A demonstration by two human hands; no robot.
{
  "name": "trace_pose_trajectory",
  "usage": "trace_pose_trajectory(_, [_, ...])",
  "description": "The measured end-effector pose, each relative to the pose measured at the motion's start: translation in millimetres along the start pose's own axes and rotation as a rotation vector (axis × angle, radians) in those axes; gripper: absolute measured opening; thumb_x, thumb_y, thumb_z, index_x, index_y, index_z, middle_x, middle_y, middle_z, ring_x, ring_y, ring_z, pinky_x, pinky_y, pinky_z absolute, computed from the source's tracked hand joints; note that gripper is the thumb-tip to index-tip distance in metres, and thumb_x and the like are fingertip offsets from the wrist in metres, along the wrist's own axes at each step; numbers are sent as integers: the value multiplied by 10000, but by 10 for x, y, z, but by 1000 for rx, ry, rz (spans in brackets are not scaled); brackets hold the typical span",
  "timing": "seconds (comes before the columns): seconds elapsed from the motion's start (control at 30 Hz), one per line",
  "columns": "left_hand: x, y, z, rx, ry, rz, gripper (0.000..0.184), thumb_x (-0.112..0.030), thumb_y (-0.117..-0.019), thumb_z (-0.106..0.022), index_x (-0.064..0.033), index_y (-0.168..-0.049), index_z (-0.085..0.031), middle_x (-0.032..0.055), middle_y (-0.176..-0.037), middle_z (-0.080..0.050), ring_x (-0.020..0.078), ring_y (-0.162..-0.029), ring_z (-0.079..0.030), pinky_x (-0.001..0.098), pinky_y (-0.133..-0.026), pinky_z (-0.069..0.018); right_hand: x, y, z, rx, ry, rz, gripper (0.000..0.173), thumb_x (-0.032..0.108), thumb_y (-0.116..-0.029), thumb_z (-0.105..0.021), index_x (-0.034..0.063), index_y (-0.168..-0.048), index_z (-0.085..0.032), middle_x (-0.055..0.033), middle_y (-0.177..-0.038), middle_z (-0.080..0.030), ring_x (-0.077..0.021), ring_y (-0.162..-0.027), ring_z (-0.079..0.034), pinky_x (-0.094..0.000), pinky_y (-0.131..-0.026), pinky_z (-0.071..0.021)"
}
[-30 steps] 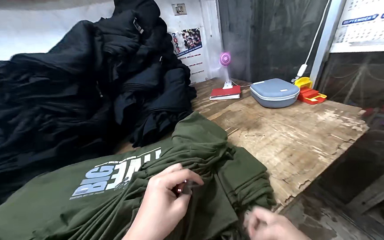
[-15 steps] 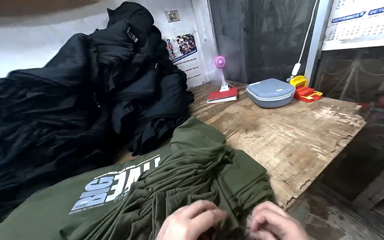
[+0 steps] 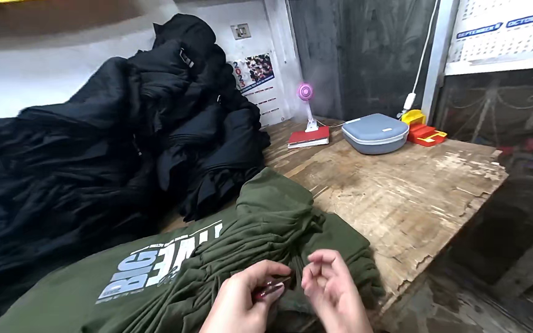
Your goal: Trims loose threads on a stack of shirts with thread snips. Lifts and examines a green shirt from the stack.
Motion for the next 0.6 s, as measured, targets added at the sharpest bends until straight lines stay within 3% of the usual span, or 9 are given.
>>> trace_pose_trajectory(0.03, [20,-15,-8,2,20,8,268,-102,-951,-661,-168,-1203,-726,-59,-842,-729,53,-695,-657,277,-657,-562,72,27,-23,65,178,79,384,135,-922,-760,-35,-1237,-620,-71,-1060,-651,-92,-862,-629,-250,-728,-557])
trace_pose_trajectory(0.1, [43,-25,-17,9,53,23,289,-101,-943,-672,-168,-1222,-708,-58,-810,-720,57,-658,-648,270,-623,-554,251,148,25,39,604,255,177,232,-950,-735,139,-1084,-805,-33,-1012,-736,-111,-916,-669,-296,-830,-546])
trace_pose_trajectory(0.2, [36,-25,-44,26,100,39,290,-102,-936,-692,-170,-1218,-696,-59,-811,-732,53,-659,-660,260,-623,-558,371,239,371,-214,570,203,105,25,-966,-641,45,-965,-744,-1,-874,-748,-49,-799,-710,-235,-754,-608])
trace_pose_trajectory(0.27, [34,-25,-59,19,102,38,298,-93,-925,-689,-178,-1210,-697,-67,-803,-732,49,-655,-660,253,-618,-557,340,218,442,-225,510,100,67,71,-959,-673,32,-1000,-709,-28,-940,-709,-82,-868,-693,-260,-775,-605])
trace_pose_trajectory(0.37, [44,-35,-53,13,91,49,297,-97,-923,-683,-192,-1205,-697,-73,-804,-733,50,-650,-662,252,-610,-558,419,216,186,-115,700,166,445,444,-840,-835,80,-1069,-721,-127,-1118,-652,-217,-1082,-629,-387,-913,-561])
trace_pose_trajectory(0.4, [49,-38,-52,14,90,57,298,-99,-926,-680,-195,-1207,-696,-71,-807,-734,54,-652,-664,254,-609,-560,439,231,64,-90,840,211,431,468,-840,-821,120,-1083,-741,-128,-1116,-670,-256,-1087,-633,-445,-940,-533])
trace_pose_trajectory(0.47, [54,-29,-48,8,91,66,289,-115,-927,-679,-199,-1204,-695,-76,-807,-734,49,-647,-660,247,-602,-554,415,263,-56,-126,1084,335,149,332,-920,-740,219,-998,-799,-15,-952,-740,-194,-948,-677,-471,-970,-466])
trace_pose_trajectory(0.53, [46,-10,-51,8,112,75,287,-115,-919,-692,-192,-1195,-694,-72,-806,-740,49,-641,-664,245,-600,-553,400,287,67,-228,1078,424,112,242,-974,-682,221,-932,-783,43,-844,-730,-111,-840,-665,-427,-985,-438])
trace_pose_trajectory(0.6, [20,-5,-45,-3,133,55,315,-53,-893,-679,-167,-1187,-691,-62,-815,-756,65,-655,-696,254,-610,-584,444,307,216,-268,998,443,135,263,-1011,-640,198,-937,-733,49,-883,-724,-81,-862,-648,-361,-988,-431])
Point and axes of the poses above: each hand's wrist, its own y-axis away from the middle knuckle, its own z-axis out of the back of the hand, x = y × z, the point moved 8 cm from there along -y, towards the middle knuckle
